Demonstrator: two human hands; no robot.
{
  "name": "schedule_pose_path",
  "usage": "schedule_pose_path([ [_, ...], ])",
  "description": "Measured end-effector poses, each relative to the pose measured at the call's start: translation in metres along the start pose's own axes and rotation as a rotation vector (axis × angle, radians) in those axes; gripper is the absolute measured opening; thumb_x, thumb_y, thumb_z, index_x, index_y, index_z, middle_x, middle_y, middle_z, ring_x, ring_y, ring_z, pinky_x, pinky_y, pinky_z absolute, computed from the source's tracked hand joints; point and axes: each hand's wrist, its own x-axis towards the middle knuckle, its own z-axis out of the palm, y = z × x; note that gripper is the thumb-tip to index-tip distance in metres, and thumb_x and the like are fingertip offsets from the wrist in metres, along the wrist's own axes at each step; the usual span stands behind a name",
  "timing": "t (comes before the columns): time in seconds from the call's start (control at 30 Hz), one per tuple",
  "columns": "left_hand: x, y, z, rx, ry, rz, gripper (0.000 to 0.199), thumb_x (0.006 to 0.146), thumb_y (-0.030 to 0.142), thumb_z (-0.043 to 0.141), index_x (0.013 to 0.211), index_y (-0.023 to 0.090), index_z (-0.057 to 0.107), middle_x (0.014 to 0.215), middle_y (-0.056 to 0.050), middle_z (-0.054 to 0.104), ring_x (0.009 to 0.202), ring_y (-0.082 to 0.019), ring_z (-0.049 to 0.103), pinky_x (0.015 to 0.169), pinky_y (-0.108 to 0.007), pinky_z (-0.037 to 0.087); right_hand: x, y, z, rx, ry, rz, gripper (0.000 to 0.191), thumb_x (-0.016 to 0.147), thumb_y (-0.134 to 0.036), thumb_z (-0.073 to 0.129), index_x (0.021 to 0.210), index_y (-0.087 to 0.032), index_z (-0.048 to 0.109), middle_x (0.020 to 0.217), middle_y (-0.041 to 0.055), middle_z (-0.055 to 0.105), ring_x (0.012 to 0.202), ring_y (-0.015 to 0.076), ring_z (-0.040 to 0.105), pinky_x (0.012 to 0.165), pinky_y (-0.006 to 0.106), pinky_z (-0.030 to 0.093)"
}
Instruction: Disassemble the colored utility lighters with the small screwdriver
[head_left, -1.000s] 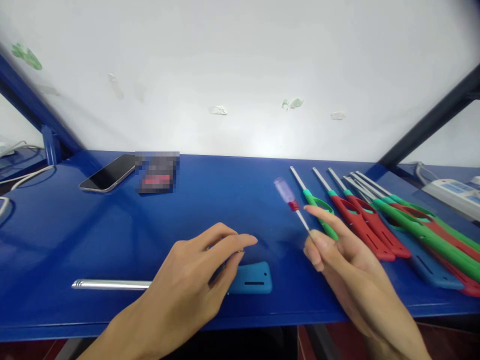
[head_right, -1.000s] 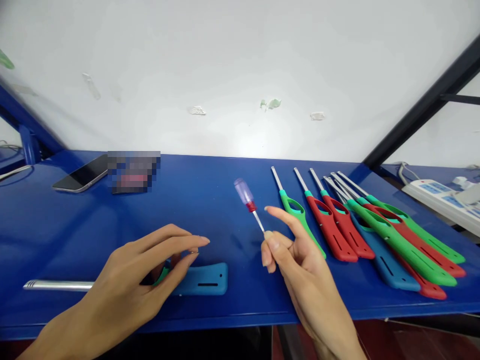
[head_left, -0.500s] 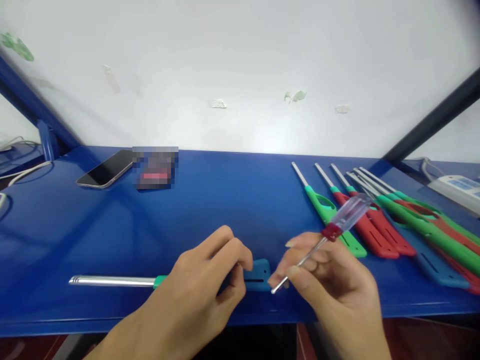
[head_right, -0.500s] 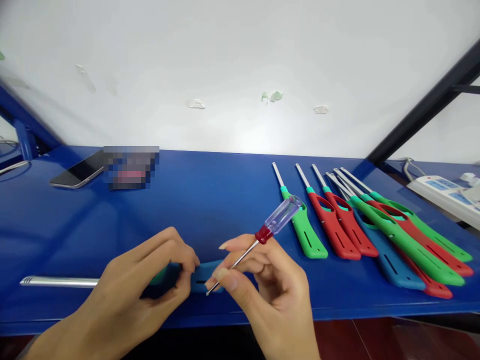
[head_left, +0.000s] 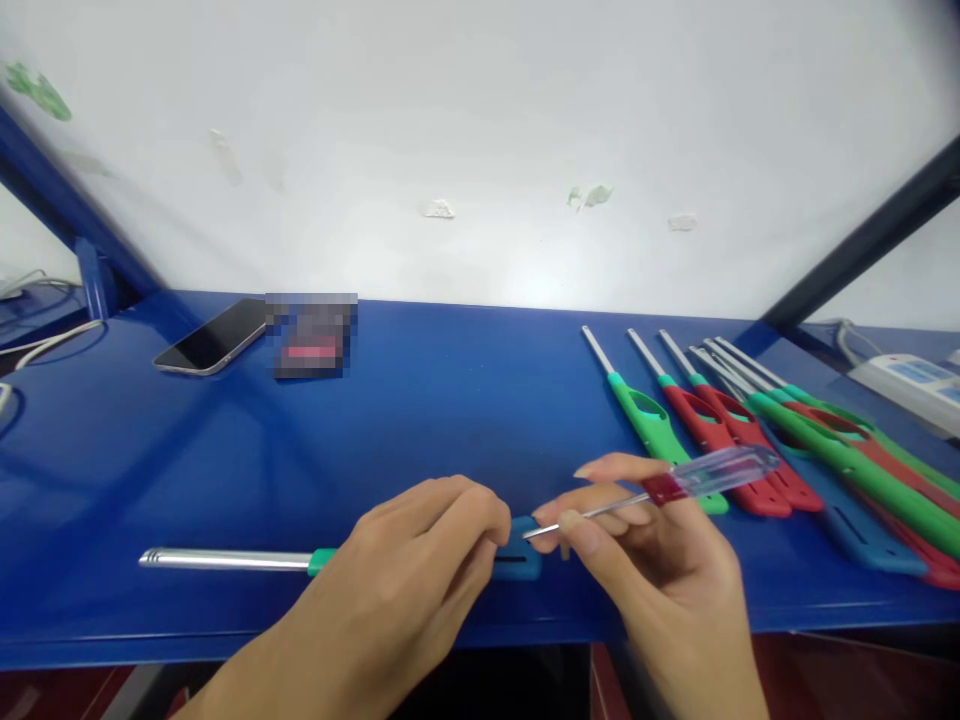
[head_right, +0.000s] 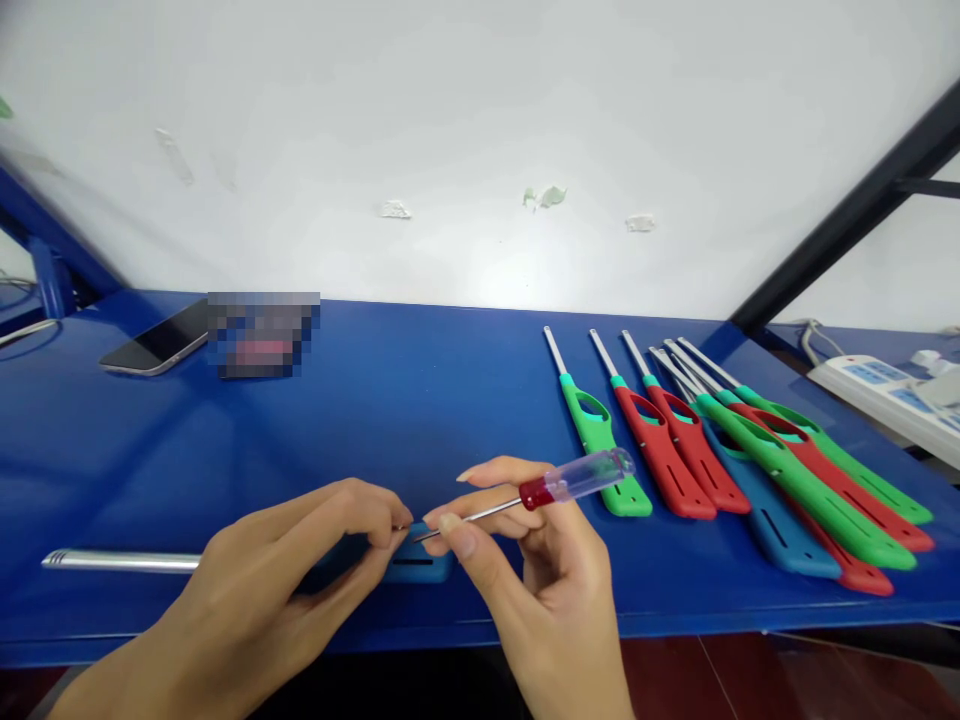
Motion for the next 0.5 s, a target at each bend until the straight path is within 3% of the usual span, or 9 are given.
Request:
schedule_pose_path([
  [0.1,0.0012,0.0011,0.0030,0.028,0.061,0.012,0.017,0.108,0.010,0.054,0.104,0.026,0.051,0.097,0.007,0.065,0.081,-0.011,0.061,0.079,-0.026,0.048,-0.0003,0.0027,-0.0012,-0.105,0.014,-0.027,0.008,0.097,-0.024,0.079,0.099,-0.033,0.079,0.090,-0.0047,0.083,0.073,0.0096,0.081,0.074,0.013,0.065],
  [0.2,0.0008,0.0008,0.0053,0.037,0.091,0.031,0.019,0.107,0.010,0.056,0.100,0.026,0.048,0.096,0.007,0.066,0.079,-0.012,0.061,0.078,-0.028,0.048,-0.0002,0.0041,-0.0021,-0.197,-0.014,-0.059,0.010,0.097,-0.025,0.077,0.090,-0.032,0.080,0.094,-0.0041,0.082,0.078,0.0103,0.080,0.077,0.015,0.065],
  [0.4,0.0030,0.0019,0.0050,0.044,0.060,0.054,0.023,0.108,0.009,0.055,0.095,0.026,0.045,0.088,0.008,0.062,0.073,-0.012,0.056,0.073,-0.027,0.046,0.0008,0.0035,-0.0030,-0.301,-0.033,-0.133,0.015,0.096,-0.025,0.076,0.084,-0.031,0.081,0.093,-0.0023,0.081,0.093,0.0146,0.079,0.076,0.018,0.065],
  [0.5,0.0021,0.0026,0.0048,0.041,0.061,0.065,0.022,0.108,0.009,0.054,0.096,0.026,0.047,0.091,0.007,0.063,0.076,-0.012,0.058,0.074,-0.027,0.047,0.0014,0.0028,-0.0035,-0.305,-0.027,-0.129,0.015,0.096,-0.023,0.076,0.083,-0.029,0.080,0.097,-0.0010,0.080,0.091,0.0153,0.079,0.075,0.019,0.066],
])
